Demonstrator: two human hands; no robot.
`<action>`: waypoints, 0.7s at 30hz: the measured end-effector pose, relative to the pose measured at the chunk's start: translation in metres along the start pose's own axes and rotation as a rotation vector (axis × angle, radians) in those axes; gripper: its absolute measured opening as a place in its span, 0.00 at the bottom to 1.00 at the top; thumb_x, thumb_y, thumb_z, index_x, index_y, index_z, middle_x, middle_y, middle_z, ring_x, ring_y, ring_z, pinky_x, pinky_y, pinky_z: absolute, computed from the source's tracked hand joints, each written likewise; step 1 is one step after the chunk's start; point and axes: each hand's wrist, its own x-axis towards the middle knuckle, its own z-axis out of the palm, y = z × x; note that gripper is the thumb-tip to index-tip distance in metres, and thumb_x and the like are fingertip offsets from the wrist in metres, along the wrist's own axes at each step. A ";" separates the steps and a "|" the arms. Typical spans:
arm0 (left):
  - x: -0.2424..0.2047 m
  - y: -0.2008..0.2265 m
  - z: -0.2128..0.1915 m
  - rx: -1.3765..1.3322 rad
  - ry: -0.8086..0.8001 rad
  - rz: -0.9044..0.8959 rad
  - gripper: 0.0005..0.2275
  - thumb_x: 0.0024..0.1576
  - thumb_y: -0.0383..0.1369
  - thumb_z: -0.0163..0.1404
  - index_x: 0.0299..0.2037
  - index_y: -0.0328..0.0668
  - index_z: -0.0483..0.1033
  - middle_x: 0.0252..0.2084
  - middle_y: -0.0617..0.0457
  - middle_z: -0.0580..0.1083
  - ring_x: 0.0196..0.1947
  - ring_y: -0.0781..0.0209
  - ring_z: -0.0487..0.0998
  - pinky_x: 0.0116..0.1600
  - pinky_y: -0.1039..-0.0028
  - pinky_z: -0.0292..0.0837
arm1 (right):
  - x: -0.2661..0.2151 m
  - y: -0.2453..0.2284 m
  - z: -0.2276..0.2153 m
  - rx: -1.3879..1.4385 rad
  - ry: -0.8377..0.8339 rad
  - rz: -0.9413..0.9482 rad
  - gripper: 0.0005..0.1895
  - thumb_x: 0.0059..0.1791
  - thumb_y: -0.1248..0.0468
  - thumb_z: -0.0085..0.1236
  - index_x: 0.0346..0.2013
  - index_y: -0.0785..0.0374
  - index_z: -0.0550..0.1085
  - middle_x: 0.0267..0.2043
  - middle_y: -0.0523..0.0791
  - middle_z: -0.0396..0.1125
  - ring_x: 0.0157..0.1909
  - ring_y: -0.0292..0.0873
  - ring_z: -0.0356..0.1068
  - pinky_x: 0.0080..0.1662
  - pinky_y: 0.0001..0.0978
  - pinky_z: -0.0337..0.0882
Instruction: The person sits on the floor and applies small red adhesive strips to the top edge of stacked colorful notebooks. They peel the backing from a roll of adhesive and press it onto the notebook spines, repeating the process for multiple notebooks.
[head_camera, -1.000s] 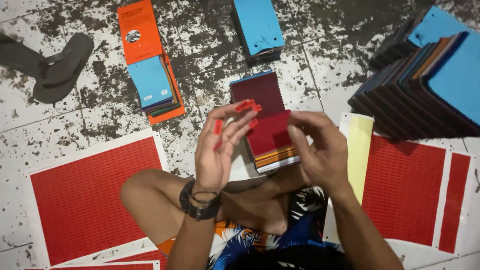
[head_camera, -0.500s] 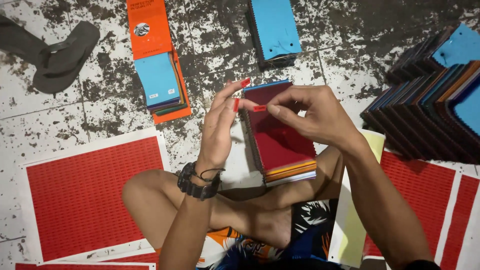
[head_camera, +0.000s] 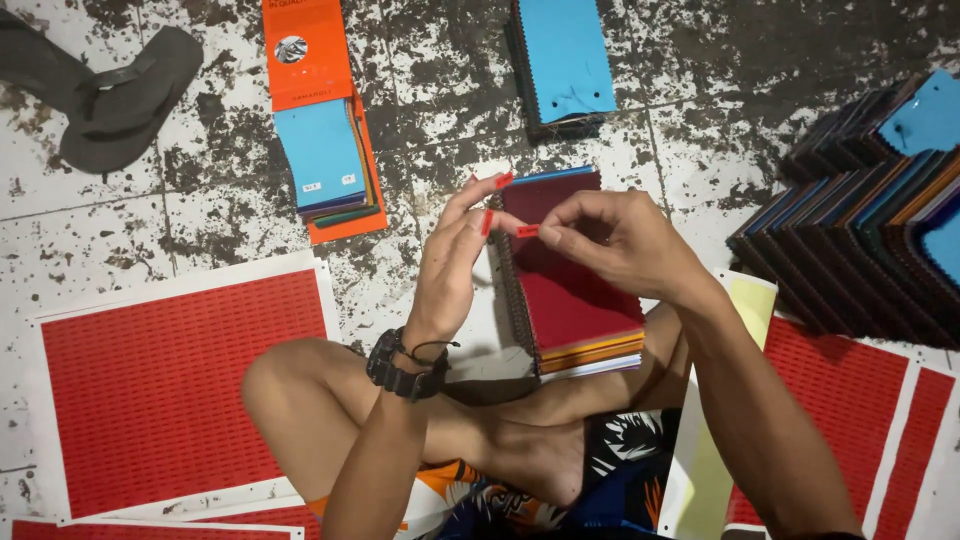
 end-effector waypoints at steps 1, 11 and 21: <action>-0.001 -0.002 0.000 -0.001 0.004 0.001 0.24 0.66 0.46 0.29 0.41 0.36 0.77 0.68 0.31 0.59 0.74 0.24 0.45 0.70 0.29 0.37 | 0.000 0.001 0.001 -0.001 -0.004 -0.002 0.06 0.50 0.71 0.59 0.38 0.71 0.80 0.30 0.54 0.75 0.31 0.43 0.73 0.30 0.34 0.72; -0.002 -0.017 -0.001 0.076 0.007 -0.017 0.24 0.65 0.45 0.30 0.46 0.38 0.78 0.66 0.32 0.60 0.73 0.25 0.47 0.71 0.32 0.36 | 0.004 0.001 0.001 -0.085 -0.002 0.054 0.06 0.49 0.70 0.60 0.37 0.71 0.81 0.27 0.53 0.75 0.28 0.45 0.73 0.29 0.35 0.71; 0.003 -0.052 -0.018 0.859 0.086 0.199 0.12 0.62 0.34 0.42 0.47 0.45 0.80 0.62 0.40 0.68 0.72 0.33 0.54 0.70 0.34 0.42 | 0.037 0.037 0.001 -0.315 -0.048 0.136 0.08 0.51 0.65 0.58 0.40 0.65 0.81 0.28 0.54 0.75 0.31 0.54 0.76 0.35 0.45 0.75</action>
